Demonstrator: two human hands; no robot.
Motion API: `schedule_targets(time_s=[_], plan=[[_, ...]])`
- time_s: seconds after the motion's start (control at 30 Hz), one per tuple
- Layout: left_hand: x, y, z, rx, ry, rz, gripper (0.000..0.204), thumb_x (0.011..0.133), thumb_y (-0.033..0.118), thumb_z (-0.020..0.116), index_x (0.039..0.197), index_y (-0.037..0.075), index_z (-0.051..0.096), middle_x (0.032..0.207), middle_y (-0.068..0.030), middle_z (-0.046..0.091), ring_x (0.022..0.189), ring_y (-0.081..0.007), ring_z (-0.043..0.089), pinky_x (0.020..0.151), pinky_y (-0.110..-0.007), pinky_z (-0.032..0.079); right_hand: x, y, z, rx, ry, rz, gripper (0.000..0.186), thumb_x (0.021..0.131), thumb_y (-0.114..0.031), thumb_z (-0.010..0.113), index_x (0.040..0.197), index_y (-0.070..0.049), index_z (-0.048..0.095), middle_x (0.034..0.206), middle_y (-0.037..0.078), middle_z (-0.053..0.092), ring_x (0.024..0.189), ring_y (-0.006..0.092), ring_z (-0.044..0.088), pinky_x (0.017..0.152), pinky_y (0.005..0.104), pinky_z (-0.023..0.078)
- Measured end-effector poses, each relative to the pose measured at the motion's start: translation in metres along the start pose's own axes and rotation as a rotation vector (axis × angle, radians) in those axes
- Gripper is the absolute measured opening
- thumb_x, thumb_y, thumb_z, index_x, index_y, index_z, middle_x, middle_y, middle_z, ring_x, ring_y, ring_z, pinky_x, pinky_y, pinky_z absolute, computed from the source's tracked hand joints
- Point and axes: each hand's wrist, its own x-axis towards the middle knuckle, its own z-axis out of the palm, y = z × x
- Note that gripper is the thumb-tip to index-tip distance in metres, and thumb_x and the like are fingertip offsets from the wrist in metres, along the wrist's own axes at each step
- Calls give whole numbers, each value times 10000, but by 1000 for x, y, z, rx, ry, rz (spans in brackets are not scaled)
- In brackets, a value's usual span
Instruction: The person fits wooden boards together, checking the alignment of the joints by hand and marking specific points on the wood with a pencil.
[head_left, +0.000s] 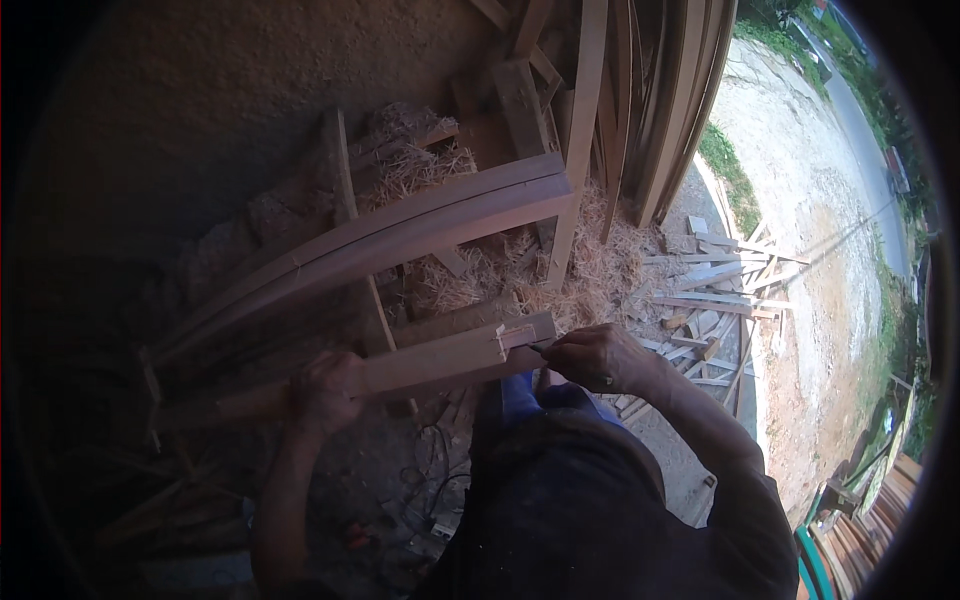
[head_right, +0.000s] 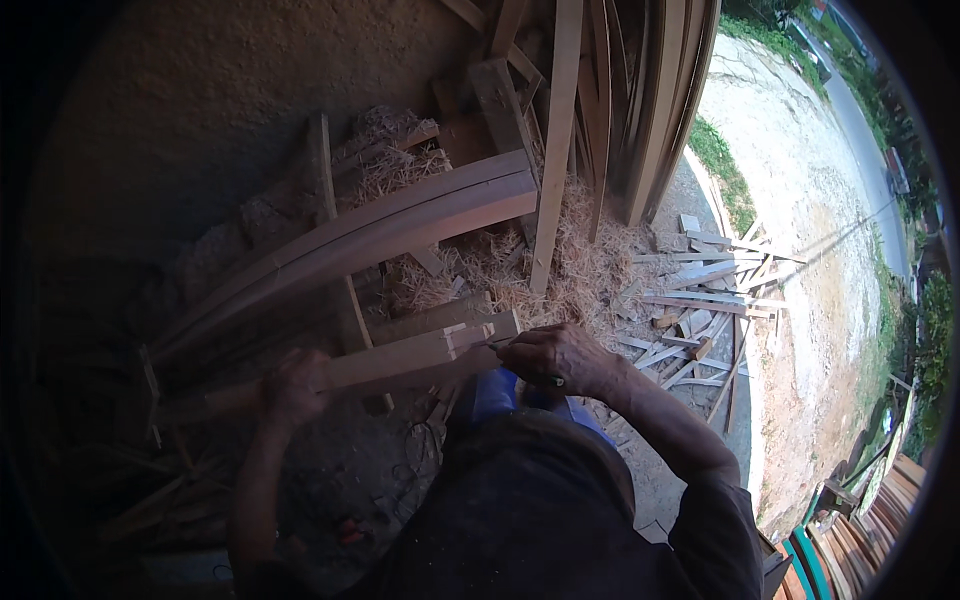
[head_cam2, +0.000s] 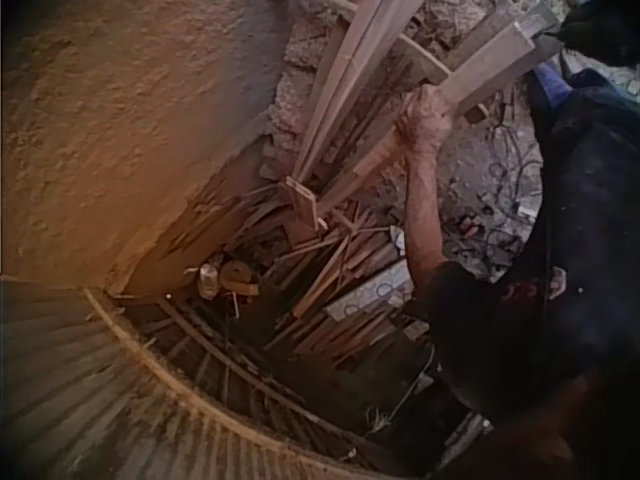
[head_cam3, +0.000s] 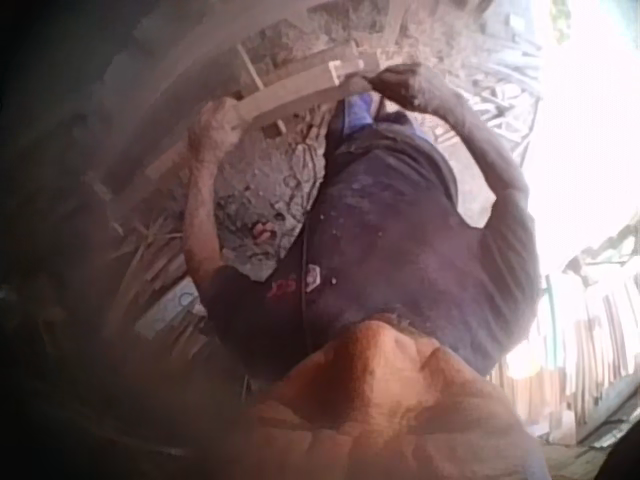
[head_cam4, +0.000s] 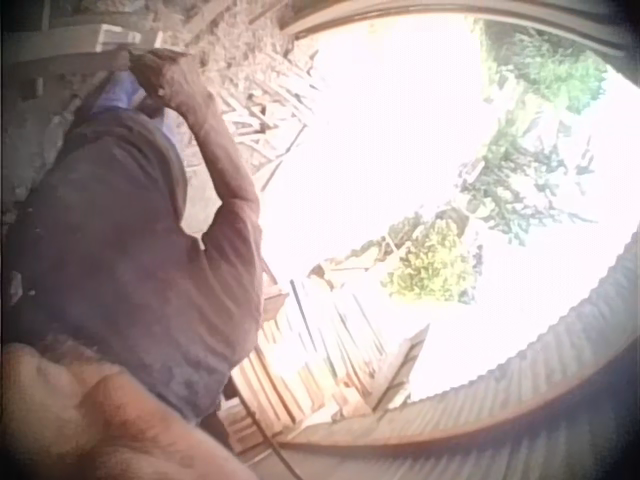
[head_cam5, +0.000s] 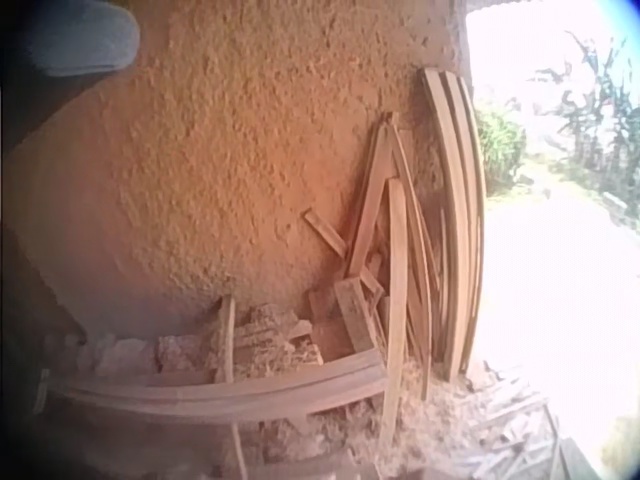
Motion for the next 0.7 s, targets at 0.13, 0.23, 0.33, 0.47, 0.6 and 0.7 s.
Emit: schedule_targets(time_s=[0.13, 0.23, 0.33, 0.47, 0.6, 0.7], plan=[[2, 3, -3, 3, -14, 22, 302, 737, 275, 842, 944, 155, 658, 917, -92, 703, 898, -357, 700, 742, -506, 555, 10, 3, -1, -24, -13, -46, 162, 924, -166, 665, 1055, -71, 655, 820, 93, 659, 764, 290, 714, 633, 417, 575], [0, 0, -1, 18, -12, 26, 310, 746, 286, 841, 950, 150, 650, 905, -96, 699, 893, -361, 696, 735, -513, 551, 19, 4, -6, -80, -97, -40, 114, 921, -154, 660, 998, -73, 638, 803, 93, 645, 746, 287, 711, 625, 421, 573], [0, -2, 0, 13, -21, 24, 321, 750, 291, 841, 961, 147, 646, 898, -100, 695, 901, -365, 691, 735, -519, 548, 23, 4, -5, -122, -107, -72, 91, 907, -145, 660, 962, -79, 629, 777, 83, 631, 733, 279, 707, 614, 421, 569], [-1, -2, -2, 6, -16, 42, 332, 748, 301, 845, 958, 141, 644, 900, -106, 693, 901, -363, 685, 735, -519, 546, 29, 6, -5, -123, -137, -114, 91, 892, -146, 656, 954, -86, 628, 755, 71, 612, 714, 269, 700, 591, 404, 562], [-1, -5, 0, 28, 25, 81, 379, 703, 345, 883, 941, 143, 670, 858, -117, 662, 823, -373, 688, 708, -497, 558, 29, 9, -6, -169, -142, -168, 93, 883, -153, 655, 942, -92, 618, 744, 65, 589, 688, 261, 687, 572, 394, 553], [1, -5, -3, 12, 7, 80, 373, 704, 328, 879, 943, 141, 663, 861, -121, 662, 839, -376, 687, 719, -504, 556, 33, 6, -5, -146, -149, -140, 90, 876, -152, 659, 924, -93, 611, 744, 65, 585, 676, 258, 680, 563, 392, 548]])
